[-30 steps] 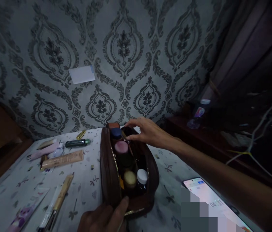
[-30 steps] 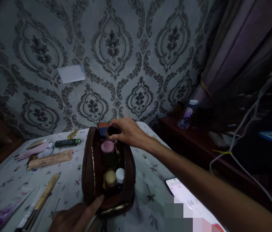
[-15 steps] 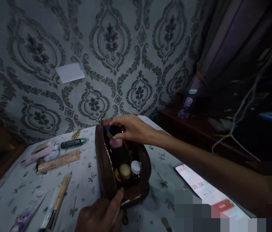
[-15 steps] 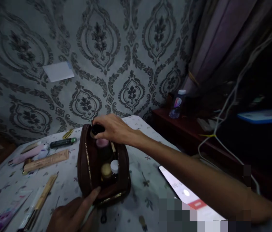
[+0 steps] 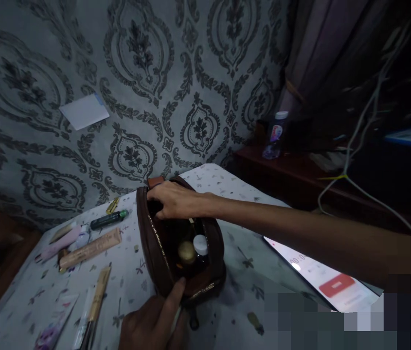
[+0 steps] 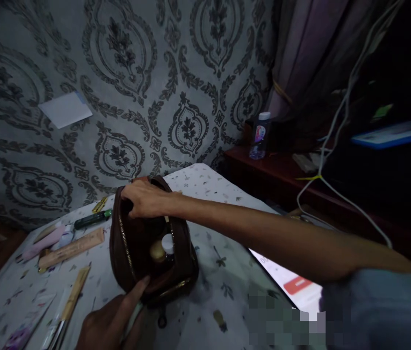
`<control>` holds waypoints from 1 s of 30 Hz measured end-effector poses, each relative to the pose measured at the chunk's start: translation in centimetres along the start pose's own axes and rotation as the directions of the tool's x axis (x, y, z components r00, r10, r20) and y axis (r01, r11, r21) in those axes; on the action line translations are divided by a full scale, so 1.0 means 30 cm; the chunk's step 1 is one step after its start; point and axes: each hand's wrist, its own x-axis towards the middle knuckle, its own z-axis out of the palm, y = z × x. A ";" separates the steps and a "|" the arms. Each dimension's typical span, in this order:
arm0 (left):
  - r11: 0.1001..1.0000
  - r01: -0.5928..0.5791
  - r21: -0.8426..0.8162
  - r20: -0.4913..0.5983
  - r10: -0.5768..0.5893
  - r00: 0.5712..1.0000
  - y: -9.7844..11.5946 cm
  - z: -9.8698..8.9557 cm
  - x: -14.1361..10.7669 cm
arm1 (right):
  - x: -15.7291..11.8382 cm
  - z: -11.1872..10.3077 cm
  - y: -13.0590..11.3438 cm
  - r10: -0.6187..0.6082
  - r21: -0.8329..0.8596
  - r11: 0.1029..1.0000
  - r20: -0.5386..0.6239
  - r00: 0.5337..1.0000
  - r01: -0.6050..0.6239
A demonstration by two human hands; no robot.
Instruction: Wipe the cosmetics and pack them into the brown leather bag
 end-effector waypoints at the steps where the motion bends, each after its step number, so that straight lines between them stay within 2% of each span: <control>1: 1.000 -0.002 0.003 0.000 0.002 1.000 0.002 -0.002 0.002 | 0.008 0.010 0.000 -0.006 0.002 1.000 0.022 1.000 0.006; 7: 1.000 -0.008 0.007 0.029 0.008 1.000 0.004 -0.010 0.007 | 0.029 0.036 -0.027 0.062 -0.097 0.994 0.145 0.988 -0.048; 11: 0.999 -0.043 -0.006 0.041 0.043 0.998 -0.002 -0.014 0.008 | 0.028 0.038 -0.054 0.109 -0.160 0.985 0.272 0.956 -0.067; 14: 1.000 -0.026 -0.009 0.042 0.026 0.999 0.005 -0.027 0.014 | 0.027 0.038 -0.066 0.116 -0.173 0.983 0.342 0.933 -0.060; 19: 0.999 -0.005 -0.040 0.044 0.007 0.999 0.023 -0.060 0.028 | 0.010 0.022 -0.089 0.052 -0.187 0.982 0.375 0.926 0.021; 25: 0.999 -0.004 -0.043 0.048 0.006 0.999 0.020 -0.079 0.033 | -0.039 0.000 -0.152 0.015 -0.109 0.993 0.482 0.876 0.043; 30: 0.999 -0.005 -0.044 0.011 0.006 1.000 0.016 -0.089 0.034 | -0.078 0.034 -0.166 -0.100 0.043 0.995 0.448 0.888 0.090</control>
